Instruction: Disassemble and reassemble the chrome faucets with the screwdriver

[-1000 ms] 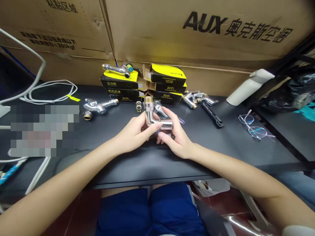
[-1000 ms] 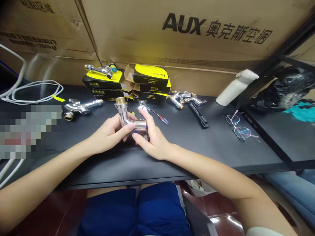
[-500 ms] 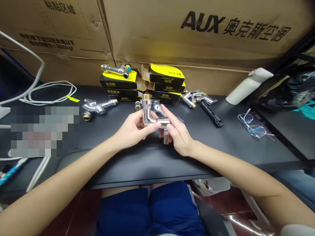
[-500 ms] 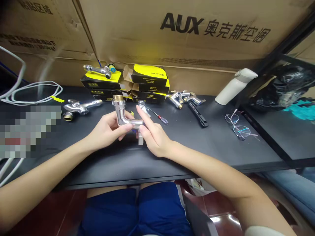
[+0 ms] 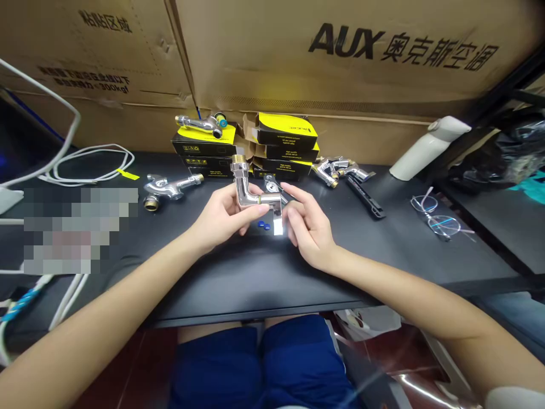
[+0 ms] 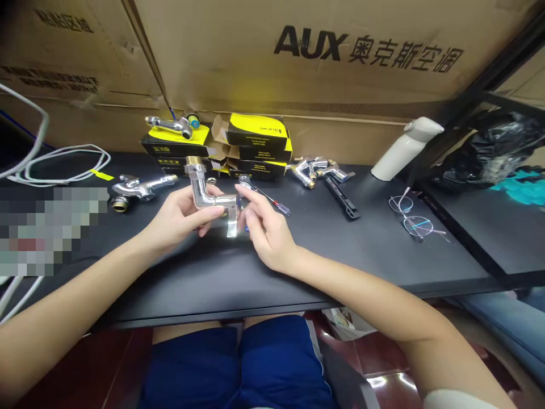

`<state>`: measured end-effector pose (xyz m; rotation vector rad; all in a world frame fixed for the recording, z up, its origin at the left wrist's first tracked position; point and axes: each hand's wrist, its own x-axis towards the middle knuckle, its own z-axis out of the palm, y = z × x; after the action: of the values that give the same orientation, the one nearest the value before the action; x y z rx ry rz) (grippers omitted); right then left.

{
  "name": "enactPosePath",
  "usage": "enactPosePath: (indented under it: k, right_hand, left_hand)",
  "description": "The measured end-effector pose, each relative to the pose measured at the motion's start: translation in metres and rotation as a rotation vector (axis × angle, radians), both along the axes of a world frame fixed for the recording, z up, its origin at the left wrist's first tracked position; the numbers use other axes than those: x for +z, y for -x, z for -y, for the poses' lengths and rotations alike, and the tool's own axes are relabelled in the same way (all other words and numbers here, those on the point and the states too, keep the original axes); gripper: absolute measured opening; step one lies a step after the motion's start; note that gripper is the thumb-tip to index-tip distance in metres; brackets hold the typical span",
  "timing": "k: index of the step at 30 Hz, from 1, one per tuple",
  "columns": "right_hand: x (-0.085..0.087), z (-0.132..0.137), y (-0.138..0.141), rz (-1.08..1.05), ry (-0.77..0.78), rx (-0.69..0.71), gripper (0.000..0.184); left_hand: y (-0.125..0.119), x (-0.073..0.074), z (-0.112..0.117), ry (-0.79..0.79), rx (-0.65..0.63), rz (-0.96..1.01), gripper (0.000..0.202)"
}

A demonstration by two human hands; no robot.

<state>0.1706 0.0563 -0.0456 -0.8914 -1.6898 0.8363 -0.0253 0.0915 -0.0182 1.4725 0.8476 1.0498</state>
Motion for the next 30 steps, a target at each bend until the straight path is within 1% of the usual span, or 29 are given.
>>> enactPosePath:
  k: [3,5,7,10,14,18,20,23,26,27,28,30]
  right_hand:
    - [0.001,-0.001,0.0,0.053,-0.102,-0.047,0.037]
    - [0.002,-0.002,-0.001,0.081,-0.107,-0.024,0.039]
    - [0.003,-0.003,-0.001,0.069,-0.065,0.017,0.043]
    - [0.004,-0.004,-0.002,0.001,-0.015,0.065,0.041]
    - [0.005,-0.007,-0.002,-0.053,0.036,0.033,0.035]
    - [0.006,-0.01,-0.002,-0.102,0.108,-0.009,0.031]
    - [0.007,-0.011,-0.002,-0.099,0.132,0.001,0.032]
    - [0.007,-0.012,-0.002,-0.057,0.147,0.028,0.038]
    - [0.007,-0.012,-0.002,0.001,0.099,0.011,0.044]
    - [0.007,-0.012,-0.003,-0.001,0.072,-0.006,0.043]
    - [0.007,-0.011,-0.003,-0.016,0.045,-0.028,0.04]
    - [0.007,-0.01,-0.002,-0.06,-0.007,-0.074,0.026]
  left_hand:
    - [0.001,0.002,-0.001,0.017,0.016,0.046,0.034]
    - [0.0,0.002,0.0,0.029,0.023,0.059,0.033]
    - [0.0,0.002,0.0,0.036,0.015,0.049,0.033]
    - [-0.002,0.003,0.001,0.044,-0.024,0.027,0.031]
    - [-0.002,0.004,0.002,0.025,-0.072,0.006,0.027]
    - [-0.001,0.003,0.002,0.003,-0.102,-0.03,0.028]
    - [0.0,0.001,0.002,-0.009,-0.116,-0.047,0.03]
    - [0.0,-0.001,0.003,-0.018,-0.123,-0.088,0.039]
    - [-0.001,-0.002,0.005,-0.02,-0.105,-0.119,0.04]
    - [-0.002,-0.001,0.005,-0.019,-0.099,-0.117,0.038]
    - [-0.002,-0.001,0.006,-0.017,-0.093,-0.111,0.038]
    - [-0.002,0.0,0.006,-0.013,-0.082,-0.089,0.037]
